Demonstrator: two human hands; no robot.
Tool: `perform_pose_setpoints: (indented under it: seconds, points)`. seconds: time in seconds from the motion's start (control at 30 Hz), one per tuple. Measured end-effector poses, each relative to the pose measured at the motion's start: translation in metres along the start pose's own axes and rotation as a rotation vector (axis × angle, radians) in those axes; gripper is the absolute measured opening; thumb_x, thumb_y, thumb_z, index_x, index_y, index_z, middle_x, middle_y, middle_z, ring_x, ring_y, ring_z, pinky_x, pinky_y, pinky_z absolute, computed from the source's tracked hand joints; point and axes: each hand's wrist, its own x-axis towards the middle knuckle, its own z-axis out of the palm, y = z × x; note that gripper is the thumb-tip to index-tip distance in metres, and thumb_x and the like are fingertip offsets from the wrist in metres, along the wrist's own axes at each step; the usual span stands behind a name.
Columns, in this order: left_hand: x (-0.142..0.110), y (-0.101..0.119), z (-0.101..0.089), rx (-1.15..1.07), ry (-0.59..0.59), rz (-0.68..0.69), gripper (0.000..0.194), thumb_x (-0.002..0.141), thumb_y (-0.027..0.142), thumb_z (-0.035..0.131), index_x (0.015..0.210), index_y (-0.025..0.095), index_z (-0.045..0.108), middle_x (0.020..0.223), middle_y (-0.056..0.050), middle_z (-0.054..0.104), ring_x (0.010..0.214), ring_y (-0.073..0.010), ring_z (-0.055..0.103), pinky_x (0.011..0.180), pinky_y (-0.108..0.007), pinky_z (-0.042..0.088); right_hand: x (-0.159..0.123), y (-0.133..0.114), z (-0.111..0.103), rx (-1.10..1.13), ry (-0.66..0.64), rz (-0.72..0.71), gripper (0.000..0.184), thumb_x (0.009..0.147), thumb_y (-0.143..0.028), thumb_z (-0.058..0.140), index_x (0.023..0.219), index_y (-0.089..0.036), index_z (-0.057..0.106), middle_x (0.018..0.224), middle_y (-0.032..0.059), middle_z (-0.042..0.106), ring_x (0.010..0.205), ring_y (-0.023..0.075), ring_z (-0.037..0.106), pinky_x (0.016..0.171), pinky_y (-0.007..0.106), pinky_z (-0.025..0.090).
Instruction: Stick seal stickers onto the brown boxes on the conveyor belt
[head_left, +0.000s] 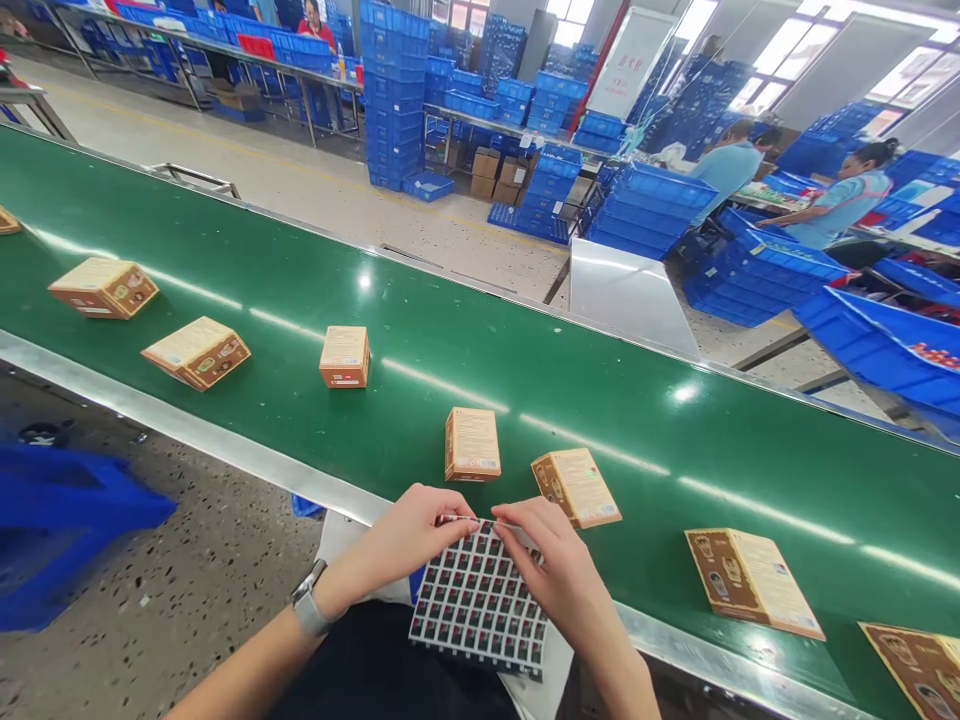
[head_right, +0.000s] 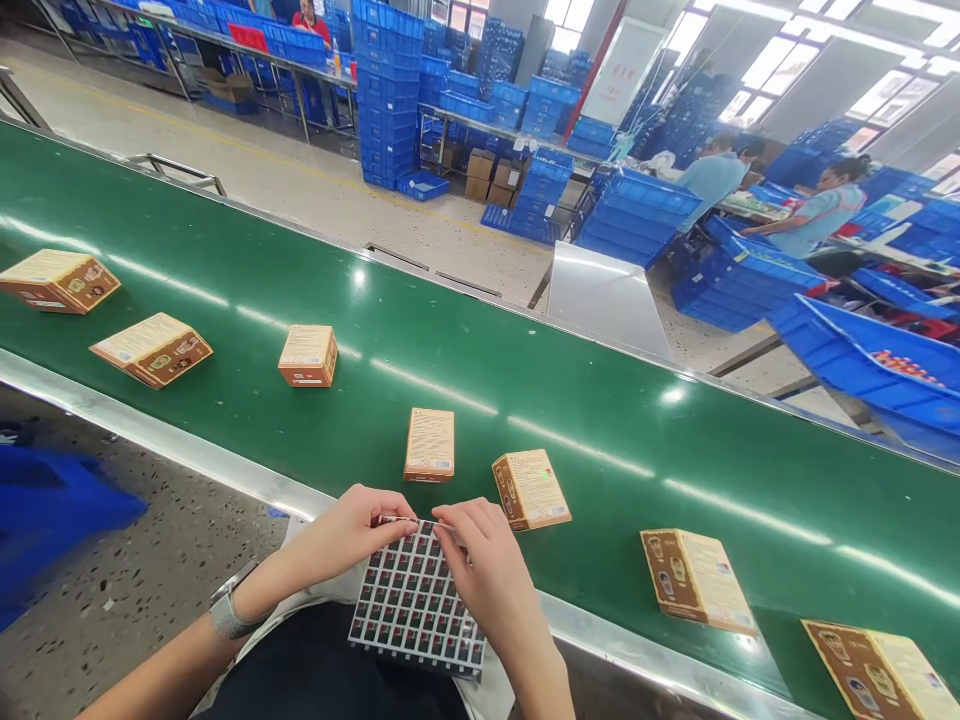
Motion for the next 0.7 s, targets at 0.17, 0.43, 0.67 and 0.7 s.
perform_pose_setpoints:
  seconds: [0.17, 0.43, 0.67, 0.7]
  points:
    - [0.000, 0.000, 0.002, 0.031, 0.025, 0.000, 0.026, 0.086, 0.033, 0.054, 0.076, 0.016, 0.071, 0.069, 0.001, 0.065, 0.063, -0.0133, 0.051, 0.057, -0.022, 0.035, 0.002, -0.005, 0.006, -0.187, 0.115, -0.131, 0.016, 0.102, -0.013, 0.050, 0.100, -0.021, 0.063, 0.094, 0.0078, 0.070, 0.084, 0.0233, 0.066, 0.075, 0.038, 0.052]
    - [0.005, -0.016, 0.002, 0.189, 0.111, 0.069, 0.022, 0.091, 0.026, 0.055, 0.082, 0.018, 0.074, 0.083, -0.004, 0.075, 0.080, -0.0201, 0.066, 0.075, -0.029, 0.050, 0.002, 0.012, 0.015, 0.404, 0.329, 0.471, 0.018, 0.088, -0.039, 0.069, 0.080, -0.024, 0.069, 0.105, 0.0081, 0.073, 0.102, 0.0286, 0.065, 0.091, 0.044, 0.050]
    - [0.023, -0.032, 0.016, 0.322, -0.067, 0.346, 0.015, 0.082, 0.008, 0.070, 0.074, 0.020, 0.073, 0.155, -0.001, 0.046, 0.151, -0.0296, 0.025, 0.122, -0.047, 0.028, 0.019, 0.069, 0.037, 0.637, 0.552, 0.841, 0.046, 0.079, -0.059, 0.069, 0.093, -0.016, 0.073, 0.095, 0.0111, 0.075, 0.090, 0.0289, 0.070, 0.076, 0.039, 0.057]
    - [0.026, -0.034, 0.019, 0.333, -0.089, 0.368, 0.015, 0.083, 0.007, 0.069, 0.075, 0.020, 0.073, 0.156, -0.002, 0.043, 0.152, -0.0294, 0.024, 0.124, -0.048, 0.025, 0.021, 0.071, 0.038, 0.656, 0.558, 0.859, 0.046, 0.076, -0.059, 0.070, 0.092, -0.015, 0.074, 0.090, 0.0104, 0.075, 0.086, 0.0288, 0.071, 0.072, 0.038, 0.058]
